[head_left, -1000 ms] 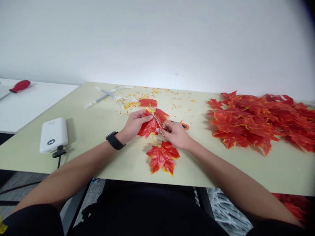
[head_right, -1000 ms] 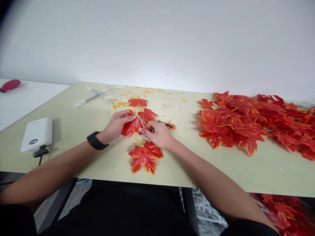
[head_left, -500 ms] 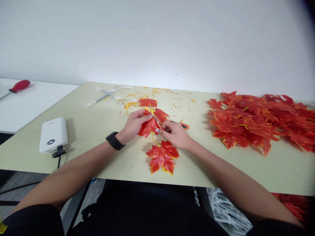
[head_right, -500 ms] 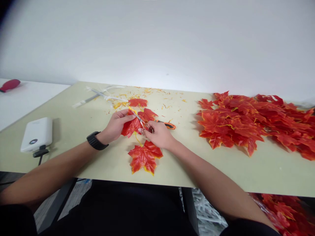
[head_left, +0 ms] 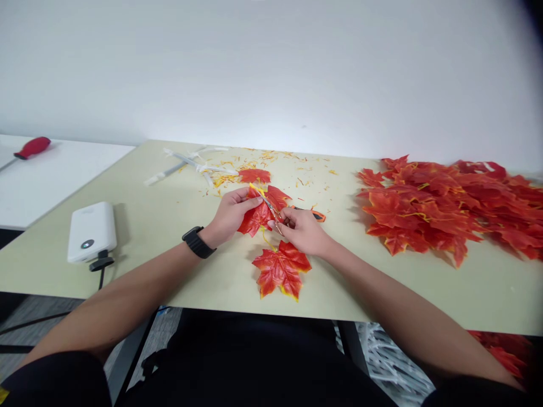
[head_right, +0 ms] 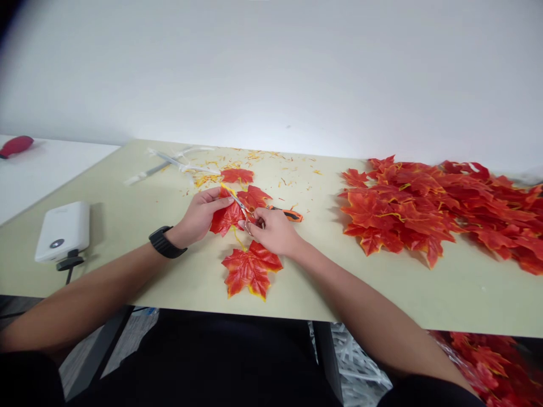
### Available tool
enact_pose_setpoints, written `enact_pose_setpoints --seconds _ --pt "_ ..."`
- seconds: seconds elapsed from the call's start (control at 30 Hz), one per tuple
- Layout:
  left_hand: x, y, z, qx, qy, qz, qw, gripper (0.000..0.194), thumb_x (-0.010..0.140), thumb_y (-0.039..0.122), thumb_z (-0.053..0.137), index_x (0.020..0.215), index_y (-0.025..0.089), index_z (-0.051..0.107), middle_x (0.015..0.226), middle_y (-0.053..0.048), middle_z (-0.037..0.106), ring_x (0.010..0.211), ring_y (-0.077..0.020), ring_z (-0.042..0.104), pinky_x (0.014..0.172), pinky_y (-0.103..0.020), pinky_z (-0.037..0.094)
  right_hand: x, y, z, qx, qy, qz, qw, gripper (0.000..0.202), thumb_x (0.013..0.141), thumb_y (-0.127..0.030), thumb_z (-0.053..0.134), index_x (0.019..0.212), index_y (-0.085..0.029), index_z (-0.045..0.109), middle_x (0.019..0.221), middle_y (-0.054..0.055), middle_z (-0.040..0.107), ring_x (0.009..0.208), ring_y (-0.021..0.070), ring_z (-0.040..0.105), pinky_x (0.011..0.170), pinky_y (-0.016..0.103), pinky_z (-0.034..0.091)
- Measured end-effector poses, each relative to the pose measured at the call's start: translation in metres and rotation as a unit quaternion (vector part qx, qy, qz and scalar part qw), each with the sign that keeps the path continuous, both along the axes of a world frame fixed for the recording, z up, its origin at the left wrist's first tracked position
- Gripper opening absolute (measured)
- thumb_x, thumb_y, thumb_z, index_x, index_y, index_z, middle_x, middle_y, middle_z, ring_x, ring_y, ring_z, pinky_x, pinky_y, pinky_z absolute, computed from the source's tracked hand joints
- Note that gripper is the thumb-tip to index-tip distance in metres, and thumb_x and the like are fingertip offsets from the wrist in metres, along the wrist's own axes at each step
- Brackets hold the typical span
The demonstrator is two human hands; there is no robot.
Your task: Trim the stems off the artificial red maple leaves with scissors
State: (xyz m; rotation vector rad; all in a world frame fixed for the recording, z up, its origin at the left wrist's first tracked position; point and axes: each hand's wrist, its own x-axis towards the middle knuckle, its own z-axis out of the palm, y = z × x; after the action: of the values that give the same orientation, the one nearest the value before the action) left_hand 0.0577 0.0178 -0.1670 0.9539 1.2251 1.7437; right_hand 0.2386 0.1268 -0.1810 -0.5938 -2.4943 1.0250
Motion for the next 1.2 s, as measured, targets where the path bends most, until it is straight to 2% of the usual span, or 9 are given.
enact_pose_setpoints --seconds 0.13,0.3,0.43,0.6,0.73,0.87,1.2 --pt "-0.0014 0.0007 -0.0029 -0.018 -0.007 0.002 1.0 0.017 0.076 0.029 0.084 0.085 0.017 0.075 0.082 -0.004 0.074 0.069 -0.0134 0.066 0.068 -0.026 0.055 0.0 0.001 -0.0007 -0.01 0.0 0.006 1.0 0.022 0.09 -0.034 0.06 0.075 -0.02 0.054 0.066 0.0 0.062 0.057 0.0114 0.048 0.055 0.026 0.033" --pt "-0.0019 0.0011 -0.004 -0.01 -0.004 0.0 1.0 0.017 0.076 0.029 0.084 0.085 0.017 0.076 0.086 -0.004 0.075 0.072 -0.0133 0.067 0.071 -0.026 0.056 -0.0001 -0.0002 0.0012 0.012 -0.008 -0.01 1.0 0.026 0.089 -0.036 0.062 0.071 -0.02 0.051 0.062 -0.001 0.058 0.055 0.0117 0.047 0.055 0.027 0.031" --pt "-0.0019 0.0012 -0.0041 -0.011 -0.001 0.0 1.0 0.017 0.076 0.029 0.084 0.084 0.017 0.075 0.082 -0.003 0.074 0.07 -0.013 0.066 0.069 -0.025 0.055 -0.0004 0.0001 0.0002 -0.007 -0.006 -0.005 1.0 0.019 0.089 -0.032 0.06 0.075 -0.02 0.053 0.067 0.001 0.064 0.057 0.0124 0.05 0.055 0.027 0.032" --pt "-0.0016 0.0016 -0.0049 -0.006 0.0 -0.002 1.0 0.017 0.076 0.029 0.084 0.085 0.017 0.076 0.087 -0.004 0.075 0.074 -0.0143 0.067 0.073 -0.027 0.056 -0.0004 0.0 0.0006 0.02 -0.004 -0.01 1.0 0.024 0.088 -0.035 0.062 0.073 -0.02 0.052 0.062 -0.001 0.058 0.055 0.0121 0.047 0.055 0.027 0.032" --pt "-0.0015 0.001 -0.0041 -0.013 -0.004 -0.004 1.0 0.017 0.076 0.029 0.084 0.085 0.017 0.077 0.085 -0.004 0.075 0.072 -0.0135 0.067 0.071 -0.026 0.055 0.0001 -0.0004 0.0017 0.005 -0.004 -0.007 1.0 0.022 0.089 -0.033 0.061 0.073 -0.02 0.053 0.066 0.0 0.061 0.057 0.0121 0.048 0.056 0.027 0.032" --pt "-0.0018 0.0005 -0.0036 -0.009 -0.008 -0.004 1.0 0.017 0.075 0.029 0.085 0.085 0.017 0.077 0.086 -0.004 0.075 0.073 -0.0138 0.067 0.072 -0.026 0.056 0.0002 -0.0007 0.0028 0.023 -0.005 -0.012 1.0 0.026 0.087 -0.034 0.063 0.071 -0.02 0.049 0.061 -0.002 0.054 0.056 0.0117 0.045 0.055 0.027 0.03" --pt "-0.0008 0.001 -0.0029 -0.011 -0.012 0.002 1.0 0.018 0.074 0.029 0.085 0.086 0.017 0.079 0.087 -0.004 0.076 0.075 -0.0152 0.068 0.075 -0.027 0.057 -0.0003 -0.001 0.0047 0.033 -0.008 -0.008 0.999 0.027 0.088 -0.036 0.063 0.071 -0.02 0.05 0.063 -0.001 0.057 0.056 0.0113 0.047 0.056 0.026 0.031"
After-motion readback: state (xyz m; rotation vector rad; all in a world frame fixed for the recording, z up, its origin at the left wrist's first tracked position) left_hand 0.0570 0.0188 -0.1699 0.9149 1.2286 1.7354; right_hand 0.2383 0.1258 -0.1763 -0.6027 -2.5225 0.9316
